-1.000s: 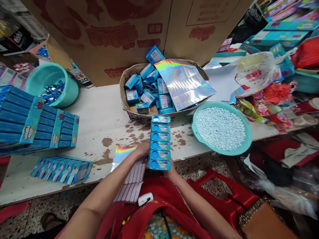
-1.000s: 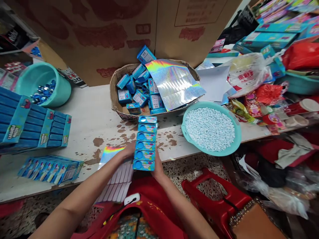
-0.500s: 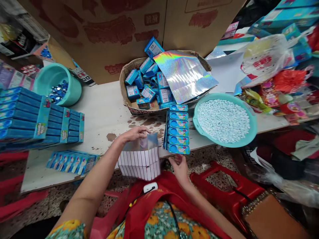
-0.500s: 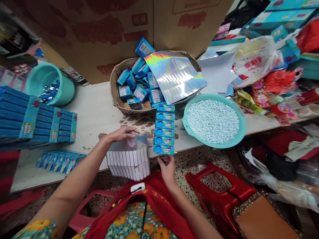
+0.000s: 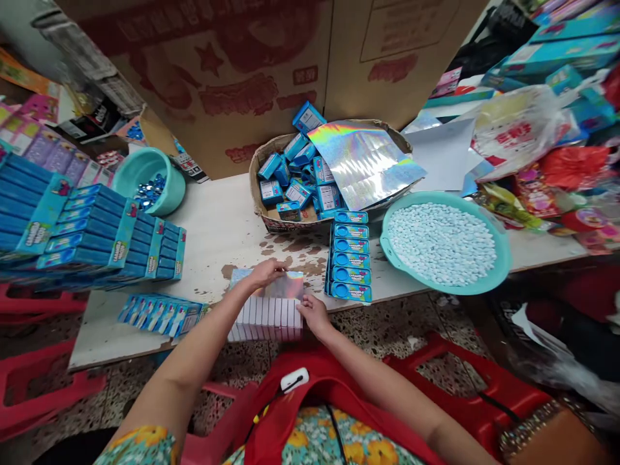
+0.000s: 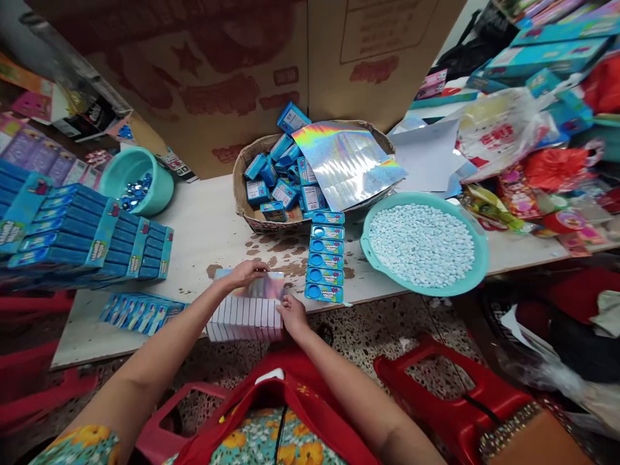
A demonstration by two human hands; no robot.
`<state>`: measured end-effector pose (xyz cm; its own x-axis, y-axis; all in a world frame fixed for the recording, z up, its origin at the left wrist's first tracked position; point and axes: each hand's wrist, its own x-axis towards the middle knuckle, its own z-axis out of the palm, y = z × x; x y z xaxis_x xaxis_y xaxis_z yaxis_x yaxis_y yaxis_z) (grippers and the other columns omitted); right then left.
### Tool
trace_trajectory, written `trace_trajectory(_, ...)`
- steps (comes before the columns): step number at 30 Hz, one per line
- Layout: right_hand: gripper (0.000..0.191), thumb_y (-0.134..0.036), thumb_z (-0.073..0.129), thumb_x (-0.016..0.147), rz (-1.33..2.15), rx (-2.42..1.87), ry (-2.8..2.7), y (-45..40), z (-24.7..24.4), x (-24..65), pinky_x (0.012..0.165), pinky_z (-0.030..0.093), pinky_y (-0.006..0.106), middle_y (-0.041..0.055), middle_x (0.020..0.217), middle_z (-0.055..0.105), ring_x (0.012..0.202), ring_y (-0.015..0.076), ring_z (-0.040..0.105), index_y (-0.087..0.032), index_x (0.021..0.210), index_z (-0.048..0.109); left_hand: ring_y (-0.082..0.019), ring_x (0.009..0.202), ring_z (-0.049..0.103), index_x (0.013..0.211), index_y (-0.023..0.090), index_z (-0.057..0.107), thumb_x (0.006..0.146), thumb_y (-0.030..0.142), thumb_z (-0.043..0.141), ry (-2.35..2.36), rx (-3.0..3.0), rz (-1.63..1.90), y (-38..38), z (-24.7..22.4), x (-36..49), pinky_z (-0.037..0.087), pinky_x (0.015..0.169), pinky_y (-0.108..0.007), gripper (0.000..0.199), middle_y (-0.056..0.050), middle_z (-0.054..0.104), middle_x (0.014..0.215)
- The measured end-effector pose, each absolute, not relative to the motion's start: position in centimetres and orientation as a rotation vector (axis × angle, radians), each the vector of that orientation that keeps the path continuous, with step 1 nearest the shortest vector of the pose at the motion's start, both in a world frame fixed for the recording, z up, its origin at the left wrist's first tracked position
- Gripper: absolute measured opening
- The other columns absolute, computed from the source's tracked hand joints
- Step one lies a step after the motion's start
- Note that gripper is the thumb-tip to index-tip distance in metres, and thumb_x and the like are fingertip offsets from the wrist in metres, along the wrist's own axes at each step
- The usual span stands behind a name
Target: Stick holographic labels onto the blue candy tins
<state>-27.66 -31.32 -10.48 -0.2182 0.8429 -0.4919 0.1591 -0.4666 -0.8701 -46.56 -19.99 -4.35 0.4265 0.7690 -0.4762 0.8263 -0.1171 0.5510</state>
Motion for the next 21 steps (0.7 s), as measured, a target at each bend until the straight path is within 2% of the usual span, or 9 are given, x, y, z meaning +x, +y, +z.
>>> trace_trajectory(3,0.021,-0.035,0.057,0.074,1.605,-1.72,-1.247,-30.9,-11.8,-28.6,0.066,0.047,0.031,0.0028,0.071,0.061,0.07,0.02,0.06,-0.017,0.084,0.057,-0.016,0.078,0.058,0.098,0.019,0.068,0.081,0.036,0.052,1.328,1.96,-0.103,-19.7,-6.2,-45.9,0.039,0.068,-0.022,0.029,-0.003,0.069,0.087)
trace_trajectory(6,0.015,-0.023,0.063,0.069,1.481,-1.877,-1.335,-31.2,-11.1,-28.4,0.071,0.046,0.033,0.0024,0.069,0.06,0.072,0.0205,0.059,-0.016,0.081,0.06,-0.017,0.076,0.058,0.094,0.02,0.068,0.084,0.043,0.048,1.315,2.013,-0.088,-20.1,-7.2,-45.4,0.038,0.067,-0.023,0.033,-0.003,0.07,0.085)
trace_trajectory(8,0.024,-0.018,0.065,0.068,1.383,-1.947,-1.388,-31.7,-9.7,-28.0,0.08,0.044,0.035,0.0051,0.08,0.063,0.083,0.0227,0.059,-0.016,0.092,0.061,-0.019,0.081,0.059,0.093,0.021,0.069,0.086,0.042,0.046,1.326,2.05,-0.067,-20.3,-7.7,-45.3,0.038,0.07,-0.025,0.032,-0.004,0.07,0.088)
trace_trajectory(10,0.035,-0.019,0.061,0.074,1.201,-1.96,-1.542,-32.0,-8.3,-27.9,0.089,0.041,0.037,0.0095,0.101,0.062,0.099,0.0244,0.056,-0.018,0.109,0.058,-0.02,0.085,0.06,0.094,0.022,0.069,0.087,0.039,0.045,1.328,2.074,-0.049,-20.2,-8.2,-45.5,0.038,0.073,-0.026,0.031,-0.005,0.07,0.091)
trace_trajectory(14,0.049,-0.022,0.048,0.087,0.713,-1.862,-1.951,-30.4,-7.5,-29.2,0.098,0.039,0.036,0.0136,0.132,0.047,0.121,0.0242,0.043,-0.017,0.135,0.04,-0.02,0.085,0.06,0.095,0.023,0.069,0.087,0.04,0.044,1.299,2.095,-0.029,-19.4,-8.8,-46.0,0.038,0.073,-0.026,0.031,-0.005,0.07,0.091)
trace_trajectory(17,0.058,-0.024,0.047,0.088,0.552,-1.904,-2.052,-28.5,-8.9,-30.8,0.101,0.038,0.041,0.0133,0.143,0.038,0.127,0.0276,0.037,-0.016,0.143,0.029,-0.019,0.083,0.06,0.09,0.022,0.069,0.087,0.039,0.043,1.254,2.105,-0.033,-19.0,-8.9,-46.2,0.037,0.071,-0.026,0.031,-0.003,0.07,0.089)
trace_trajectory(21,0.061,-0.027,0.047,0.09,0.471,-1.939,-2.172,-28.3,-10.8,-31.9,0.103,0.035,0.044,0.0124,0.149,0.029,0.133,0.0293,0.03,-0.014,0.145,0.023,-0.018,0.079,0.059,0.09,0.021,0.067,0.088,0.038,0.04,1.216,2.097,-0.04,-18.8,-9.1,-46.2,0.036,0.068,-0.025,0.032,-0.003,0.069,0.085)
